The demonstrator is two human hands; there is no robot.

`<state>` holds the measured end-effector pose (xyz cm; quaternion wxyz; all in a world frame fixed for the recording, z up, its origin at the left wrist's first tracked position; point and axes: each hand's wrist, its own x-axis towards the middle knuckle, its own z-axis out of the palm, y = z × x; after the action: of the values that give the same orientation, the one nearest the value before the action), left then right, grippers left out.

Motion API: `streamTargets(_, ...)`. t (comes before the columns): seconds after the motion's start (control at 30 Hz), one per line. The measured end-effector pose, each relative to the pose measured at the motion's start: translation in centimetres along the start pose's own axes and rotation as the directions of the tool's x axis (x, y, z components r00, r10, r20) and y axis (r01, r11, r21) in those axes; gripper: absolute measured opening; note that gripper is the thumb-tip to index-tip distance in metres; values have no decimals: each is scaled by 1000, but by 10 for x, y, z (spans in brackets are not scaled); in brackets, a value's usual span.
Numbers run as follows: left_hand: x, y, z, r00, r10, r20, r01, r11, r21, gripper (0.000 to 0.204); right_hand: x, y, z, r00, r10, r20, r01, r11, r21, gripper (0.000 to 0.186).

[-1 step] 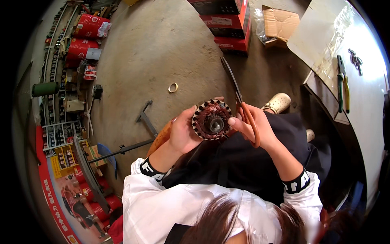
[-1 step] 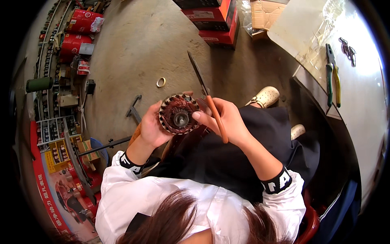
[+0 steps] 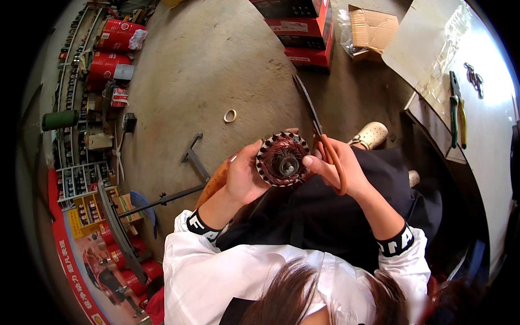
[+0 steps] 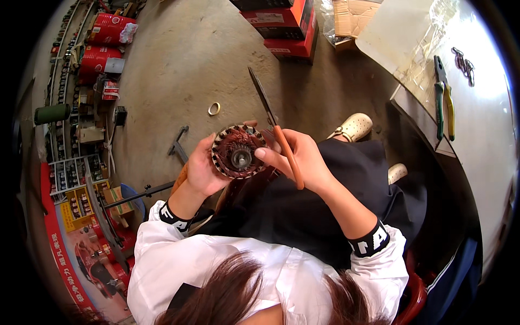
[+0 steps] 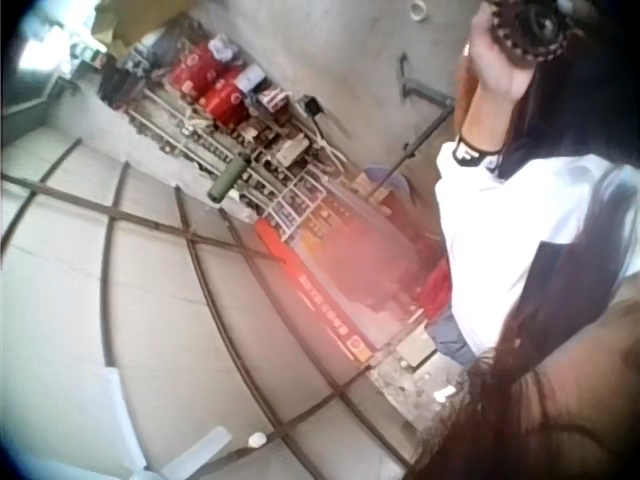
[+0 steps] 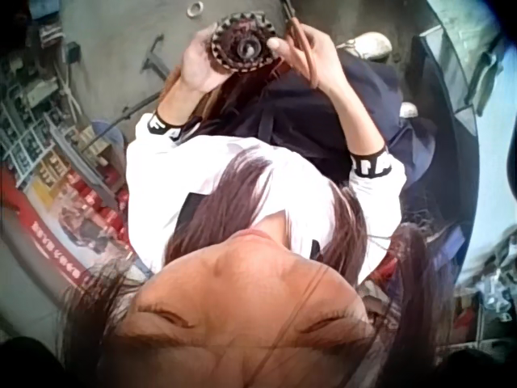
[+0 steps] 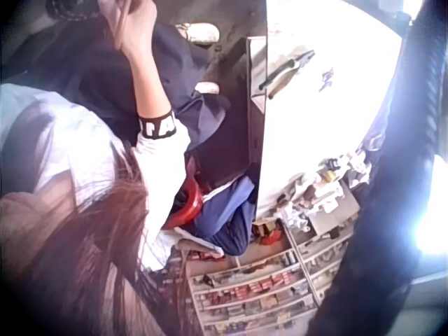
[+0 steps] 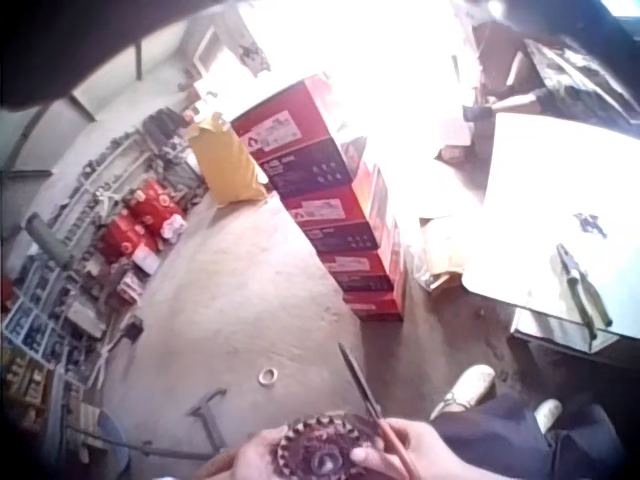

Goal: The person works on a motor stator, using pliers and scissors to trim and adjust copper windings. They manipulate the stator with both hands, cutting protruding wires and organizing the coils within the slots. The task involves precise handling of the stator and tools to ensure the windings are properly seated and trimmed.

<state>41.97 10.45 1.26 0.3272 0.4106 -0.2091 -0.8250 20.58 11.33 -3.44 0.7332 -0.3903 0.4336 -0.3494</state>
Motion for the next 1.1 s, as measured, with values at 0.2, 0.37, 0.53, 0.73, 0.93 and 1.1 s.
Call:
streamTargets(0.2, 0, 0, 0, 998, -37, 50, 37, 999, -4, 69, 1, 2, 0, 996, -72, 53, 72, 997, 16, 42)
streamTargets(0.37, 0, 1, -2, 998, -58, 38, 56, 997, 44, 81, 0, 1, 0, 993, -63, 104, 57, 996, 62, 42)
streamTargets(0.53, 1, 0, 2, 998, -52, 46, 52, 999, -3, 76, 0, 0, -1, 990, -76, 115, 69, 996, 63, 40)
streamTargets(0.73, 2, -1, 0, 996, -50, 70, 46, 997, 54, 79, 1, 5, -2, 988, -92, 126, 87, 995, 43, 36)
streamTargets(0.93, 2, 3, 9, 996, -37, 80, 21, 980, 200, 86, -3, -4, -4, 991, -36, 125, 36, 999, 1, 36)
streamTargets(1.1, 2, 1, 10, 998, -26, 64, 10, 973, 232, 86, -2, -1, -4, 993, -42, 108, 43, 999, -11, 38)
